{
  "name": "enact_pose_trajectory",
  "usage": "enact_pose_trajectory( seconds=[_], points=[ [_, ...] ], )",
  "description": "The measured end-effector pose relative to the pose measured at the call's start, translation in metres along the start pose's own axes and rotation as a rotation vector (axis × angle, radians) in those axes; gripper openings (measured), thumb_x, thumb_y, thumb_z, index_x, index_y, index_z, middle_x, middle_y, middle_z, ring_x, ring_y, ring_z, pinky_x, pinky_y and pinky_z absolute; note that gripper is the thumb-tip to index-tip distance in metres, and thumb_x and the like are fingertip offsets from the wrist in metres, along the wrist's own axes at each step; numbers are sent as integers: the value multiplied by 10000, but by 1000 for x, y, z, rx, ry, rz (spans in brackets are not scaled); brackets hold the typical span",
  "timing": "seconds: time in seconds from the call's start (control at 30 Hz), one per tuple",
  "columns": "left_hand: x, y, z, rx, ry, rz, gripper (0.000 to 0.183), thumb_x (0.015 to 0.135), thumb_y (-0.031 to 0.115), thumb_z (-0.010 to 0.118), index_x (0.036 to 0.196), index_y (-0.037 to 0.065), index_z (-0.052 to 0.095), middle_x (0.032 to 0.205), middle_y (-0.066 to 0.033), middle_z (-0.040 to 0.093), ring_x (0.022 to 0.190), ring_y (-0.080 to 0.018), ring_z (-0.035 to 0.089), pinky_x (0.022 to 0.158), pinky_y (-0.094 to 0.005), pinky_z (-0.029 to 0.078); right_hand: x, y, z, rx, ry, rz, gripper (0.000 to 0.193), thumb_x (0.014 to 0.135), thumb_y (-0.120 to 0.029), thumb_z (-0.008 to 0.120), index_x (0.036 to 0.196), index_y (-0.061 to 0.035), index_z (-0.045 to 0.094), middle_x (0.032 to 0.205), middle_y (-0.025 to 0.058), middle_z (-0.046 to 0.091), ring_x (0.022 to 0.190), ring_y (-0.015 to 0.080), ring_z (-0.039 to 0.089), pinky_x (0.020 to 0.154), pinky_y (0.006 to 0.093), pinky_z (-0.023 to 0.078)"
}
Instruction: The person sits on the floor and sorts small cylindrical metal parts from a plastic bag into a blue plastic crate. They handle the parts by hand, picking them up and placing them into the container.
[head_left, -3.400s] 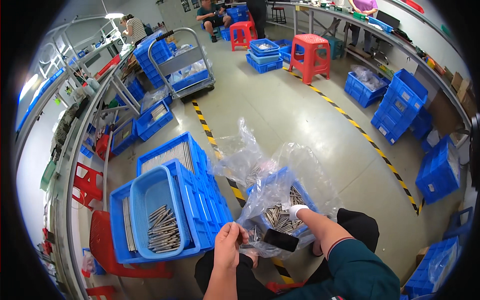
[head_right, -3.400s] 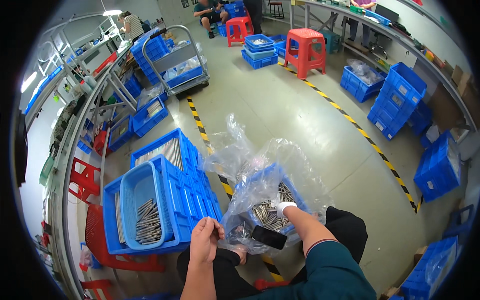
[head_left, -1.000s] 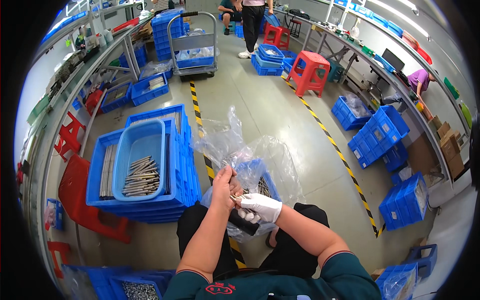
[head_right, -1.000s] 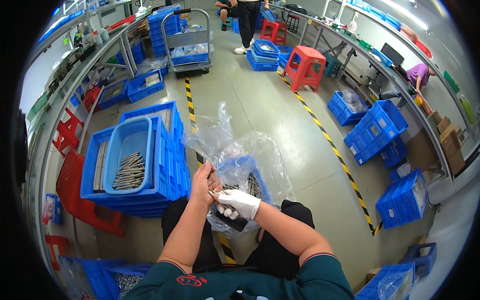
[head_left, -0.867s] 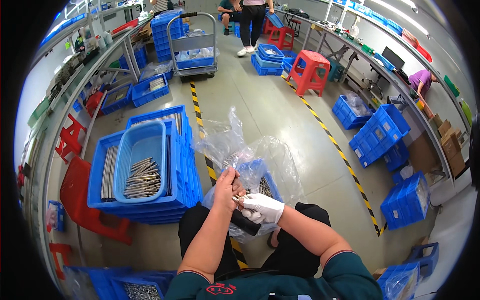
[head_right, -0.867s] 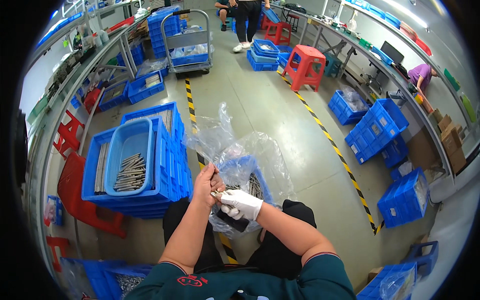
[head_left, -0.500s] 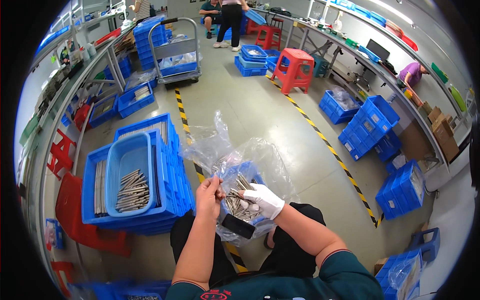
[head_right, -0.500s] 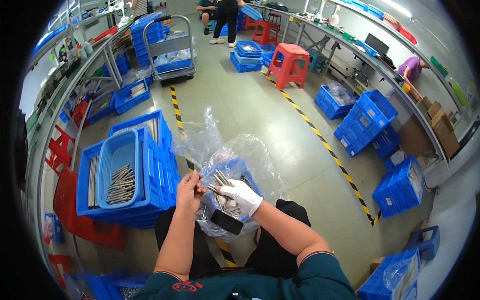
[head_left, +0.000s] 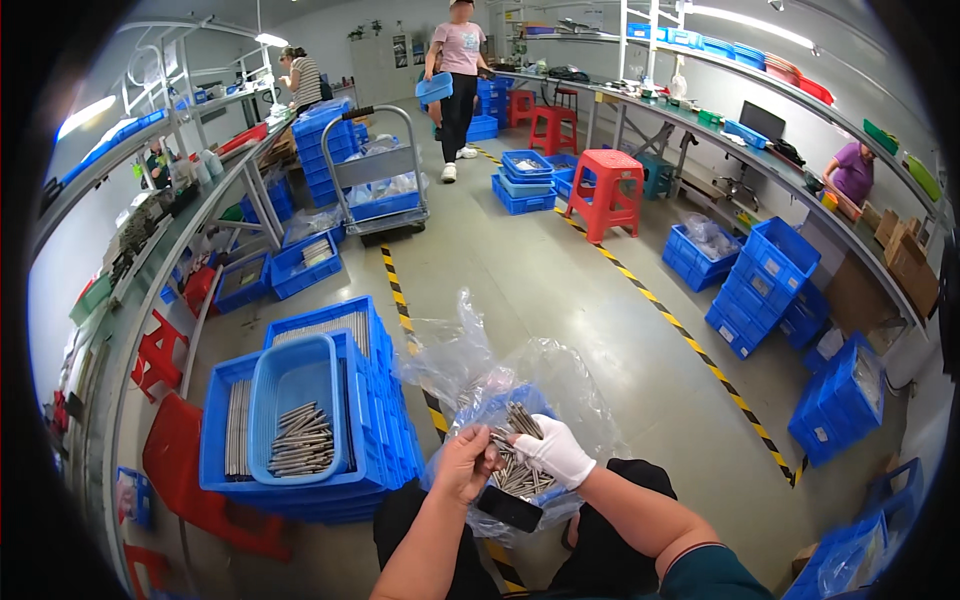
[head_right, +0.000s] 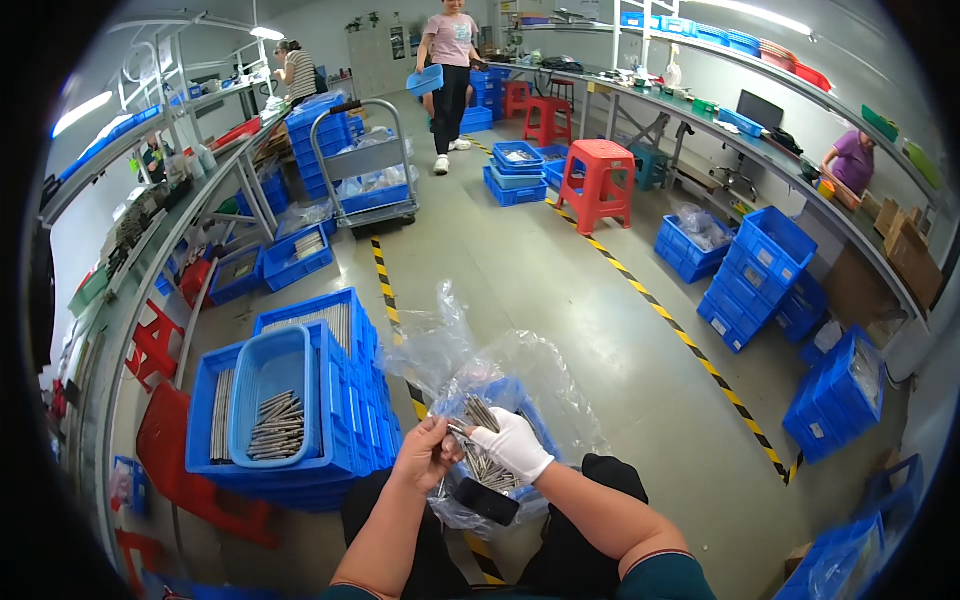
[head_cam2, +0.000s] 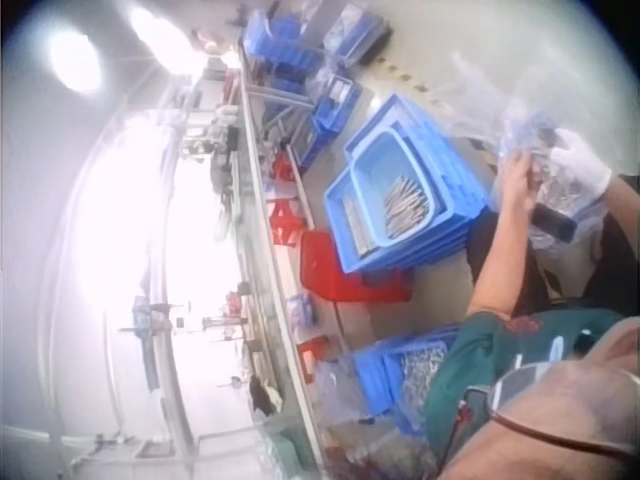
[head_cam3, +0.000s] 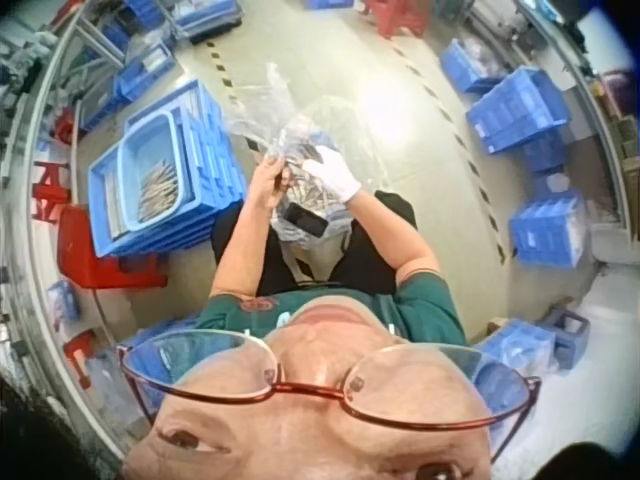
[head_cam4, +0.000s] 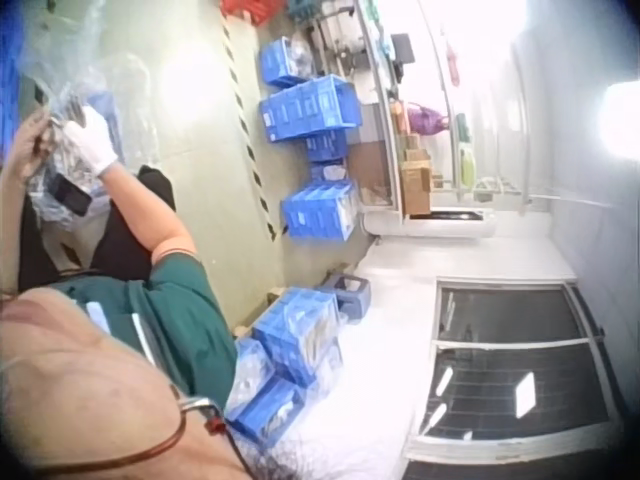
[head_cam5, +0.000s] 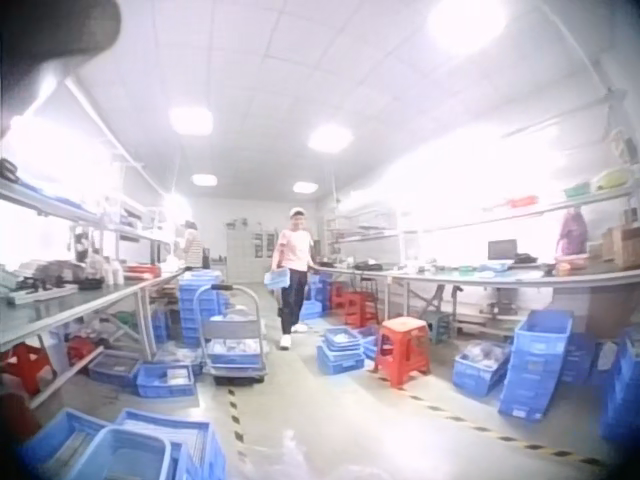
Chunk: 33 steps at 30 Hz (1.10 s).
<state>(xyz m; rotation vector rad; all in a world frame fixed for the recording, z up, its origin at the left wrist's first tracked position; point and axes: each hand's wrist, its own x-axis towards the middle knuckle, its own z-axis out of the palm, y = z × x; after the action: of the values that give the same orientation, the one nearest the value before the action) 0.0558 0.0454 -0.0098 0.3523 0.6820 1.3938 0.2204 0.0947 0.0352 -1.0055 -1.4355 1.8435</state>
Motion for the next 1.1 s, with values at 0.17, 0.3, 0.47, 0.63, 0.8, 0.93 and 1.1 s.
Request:
enact_pose_trajectory(
  seconds=[0.17, 0.3, 0.47, 0.63, 0.8, 0.93, 1.1],
  points=[
    [-3, 3, 4, -73, -48, -30, 150, 920, 191, 548, 868, 56, 588, 573, -23, 515, 502, -121, 450, 577, -306, 401, 3, 14, -4, -437, 158, -208, 226, 804, -209, 686, 872, -23, 577, 706, 128, 587, 626, 162, 552, 605, 314, 456],
    [-5, 4, 3, -111, -47, -30, 154, 919, 190, 547, 889, 47, 593, 572, -25, 511, 499, -119, 439, 587, -310, 398, -4, 6, 0, -567, 194, -334, 221, 805, -208, 683, 868, -26, 574, 704, 137, 607, 611, 220, 587, 589, 320, 461],
    [-7, 6, 7, -110, -65, -45, 142, 914, 184, 555, 847, 61, 574, 573, -25, 511, 495, -118, 441, 579, -300, 395, -6, 3, 4, -616, 201, -430, 203, 803, -179, 682, 894, -32, 576, 725, 145, 626, 644, 257, 633, 592, 324, 482],
    [-8, 7, 5, -140, -81, -89, 130, 913, 175, 557, 833, 72, 548, 583, -25, 515, 499, -115, 457, 559, -290, 393, -6, 4, 4, -628, 191, -490, 191, 800, -153, 682, 908, -33, 581, 734, 142, 636, 651, 248, 645, 598, 318, 492],
    [-7, 8, 3, -39, -111, -123, 132, 916, 178, 554, 836, 73, 540, 604, -27, 527, 498, -116, 460, 548, -291, 407, -8, 5, 4, -578, 172, -492, 190, 800, -147, 684, 912, -33, 582, 724, 137, 633, 643, 234, 641, 590, 317, 489],
    [-9, 2, 5, 41, -44, -40, 149, 919, 189, 555, 839, 63, 546, 661, -55, 578, 504, -106, 465, 539, -284, 410, -7, 5, 3, -563, 177, -445, 185, 805, -158, 682, 897, -33, 580, 707, 133, 625, 618, 229, 624, 580, 318, 483],
    [-7, -6, 12, 336, 137, 220, 114, 887, 138, 603, 848, 41, 560, 678, -46, 582, 564, -111, 516, 556, -254, 441, -5, 5, 1, -574, 213, -399, 188, 812, -179, 677, 869, -34, 573, 690, 136, 613, 603, 230, 613, 573, 319, 478]
  ],
)
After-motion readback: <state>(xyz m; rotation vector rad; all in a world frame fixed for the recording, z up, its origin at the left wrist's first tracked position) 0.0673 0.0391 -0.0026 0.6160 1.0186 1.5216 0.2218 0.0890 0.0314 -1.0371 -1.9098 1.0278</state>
